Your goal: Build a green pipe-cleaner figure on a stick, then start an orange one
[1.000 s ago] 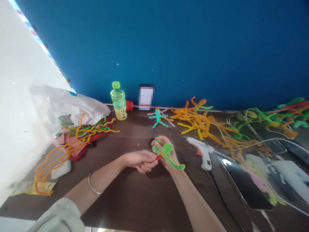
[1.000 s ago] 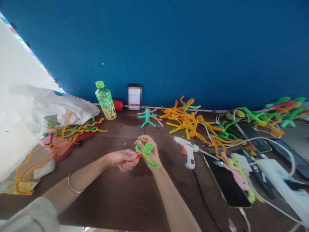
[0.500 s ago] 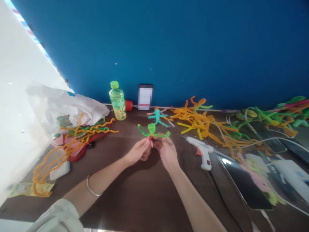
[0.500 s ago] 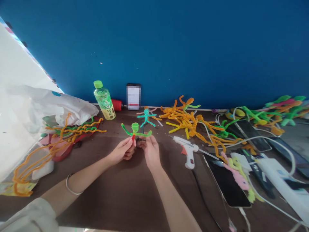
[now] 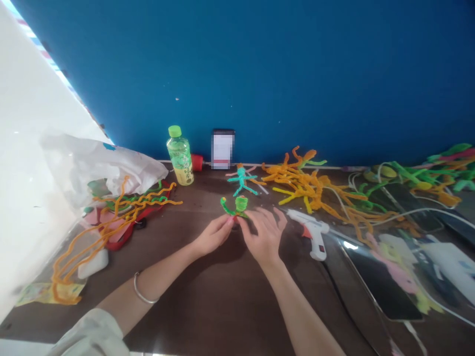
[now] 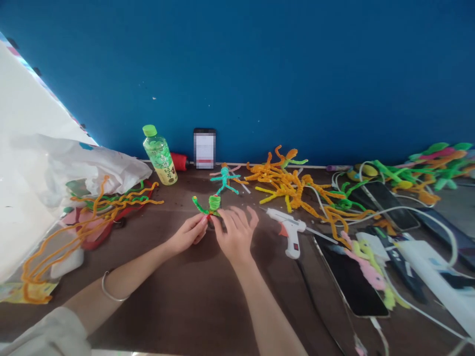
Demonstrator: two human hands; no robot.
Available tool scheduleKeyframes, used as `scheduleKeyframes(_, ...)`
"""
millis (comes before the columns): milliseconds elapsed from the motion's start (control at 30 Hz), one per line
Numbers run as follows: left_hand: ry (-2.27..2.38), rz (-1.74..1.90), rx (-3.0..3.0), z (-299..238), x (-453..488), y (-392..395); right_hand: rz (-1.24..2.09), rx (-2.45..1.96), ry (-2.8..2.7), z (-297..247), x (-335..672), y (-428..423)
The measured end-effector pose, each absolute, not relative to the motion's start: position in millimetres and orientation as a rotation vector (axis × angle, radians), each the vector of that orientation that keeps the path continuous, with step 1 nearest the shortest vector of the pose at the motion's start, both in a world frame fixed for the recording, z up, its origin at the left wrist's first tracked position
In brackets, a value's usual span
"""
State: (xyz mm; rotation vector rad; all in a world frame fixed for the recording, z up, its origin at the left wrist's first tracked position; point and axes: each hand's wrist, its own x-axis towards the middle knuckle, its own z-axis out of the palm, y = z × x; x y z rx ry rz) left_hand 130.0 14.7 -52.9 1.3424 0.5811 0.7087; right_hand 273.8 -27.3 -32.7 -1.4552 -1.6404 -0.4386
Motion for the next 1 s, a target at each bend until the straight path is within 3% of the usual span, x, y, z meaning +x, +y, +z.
scheduleKeyframes(467, 0.551, 0.667, 1.181, -53.4, 134.8, 2.6, -0.214, -1.459, -1.52, -26.9, 266.7, -30.8)
scheduleKeyframes(733, 0.444, 0.413, 1.276, -45.6, 126.8, 10.0, 0.466, -1.266, -1.736, -12.0, 295.6, -30.2)
scheduleKeyframes(1000, 0.467, 0.495, 0.987, -53.6, 131.4, 6.1, 0.855, -1.099, -1.323, -21.5, 282.2, -28.6)
